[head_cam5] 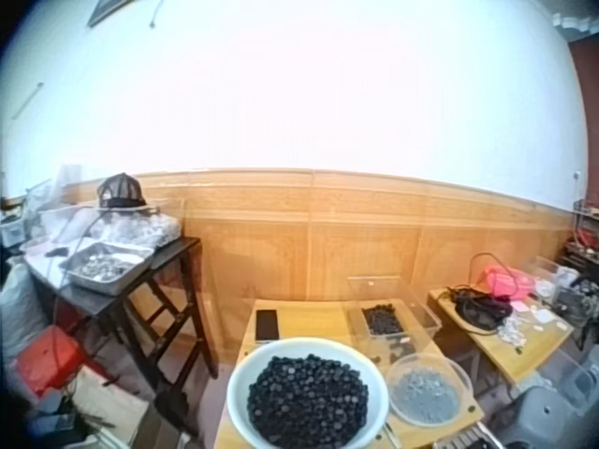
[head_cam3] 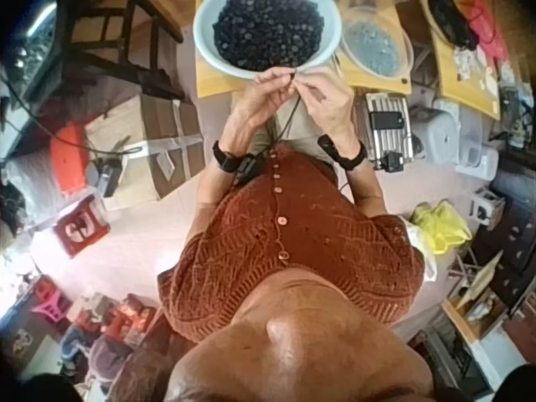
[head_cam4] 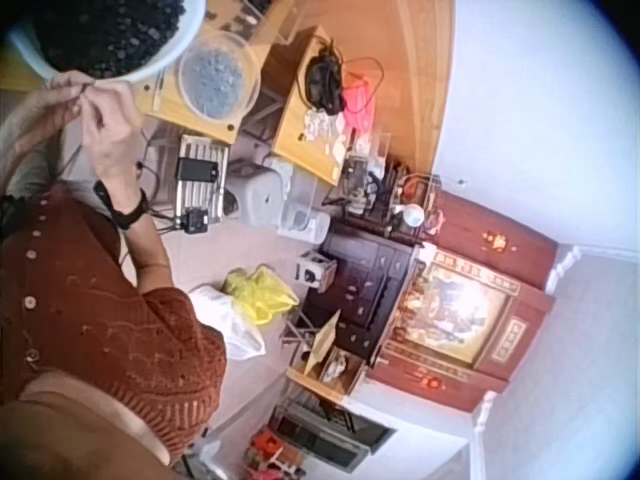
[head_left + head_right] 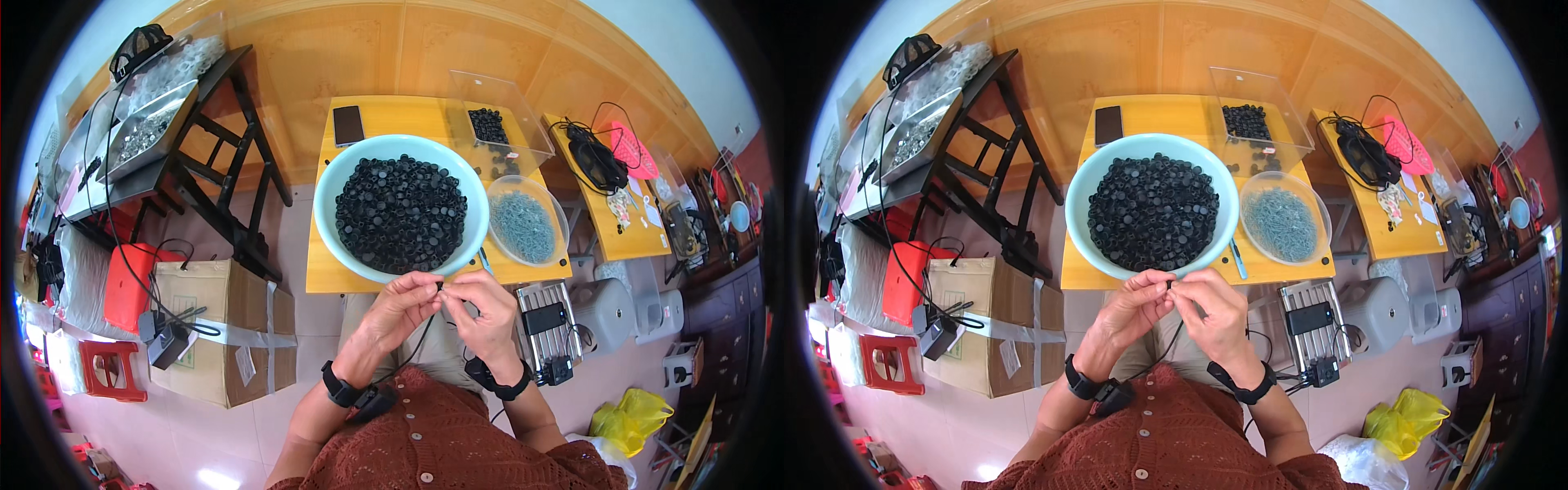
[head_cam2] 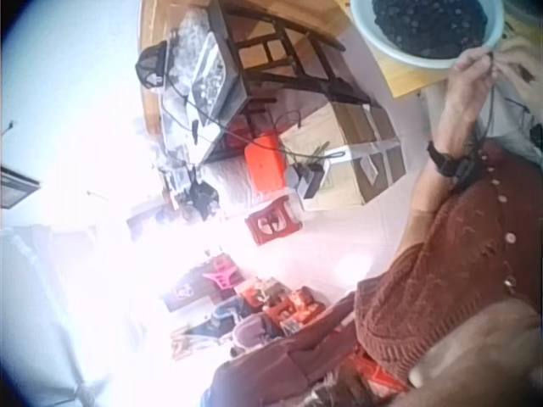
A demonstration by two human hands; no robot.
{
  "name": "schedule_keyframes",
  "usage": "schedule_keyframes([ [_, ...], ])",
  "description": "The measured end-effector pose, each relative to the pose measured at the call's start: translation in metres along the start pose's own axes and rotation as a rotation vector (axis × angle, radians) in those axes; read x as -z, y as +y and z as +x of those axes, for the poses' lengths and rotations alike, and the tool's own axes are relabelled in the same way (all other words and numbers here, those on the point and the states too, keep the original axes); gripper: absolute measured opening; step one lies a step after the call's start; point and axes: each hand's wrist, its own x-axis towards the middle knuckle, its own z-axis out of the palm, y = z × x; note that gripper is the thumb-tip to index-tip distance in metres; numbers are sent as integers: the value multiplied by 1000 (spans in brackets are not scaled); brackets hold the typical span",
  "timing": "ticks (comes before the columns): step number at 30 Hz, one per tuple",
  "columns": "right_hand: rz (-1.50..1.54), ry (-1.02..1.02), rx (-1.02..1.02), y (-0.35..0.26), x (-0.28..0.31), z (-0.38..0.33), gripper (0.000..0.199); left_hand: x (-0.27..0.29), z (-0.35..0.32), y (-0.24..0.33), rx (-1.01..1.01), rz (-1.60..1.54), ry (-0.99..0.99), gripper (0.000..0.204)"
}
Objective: Sorting and assembling small black plastic components
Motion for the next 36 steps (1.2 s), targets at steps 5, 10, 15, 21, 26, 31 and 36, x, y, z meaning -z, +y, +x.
schedule_keyframes([
  [5,11,-31,2,6,0,-6,17,0,-4,-6,-7,18,-21,16],
  [10,254,123,-221,3,-4,-10,21,-10,1,-9,-7,34,-22,14],
  [15,55,79,-57,16,-1,-16,20,-9,3,-10,35,-7,-52,15],
  [21,271,197,-319,29,8,-24,21,16,19,54,-286,882,151,17],
  [26,449,259,-403,35,6,-23,26,30,44,73,-423,1470,323,9],
  [31,472,192,-411,38,7,-27,26,30,71,53,-277,1871,276,18],
  [36,433,164,-425,42,9,-30,27,28,78,41,-290,2155,254,17],
])
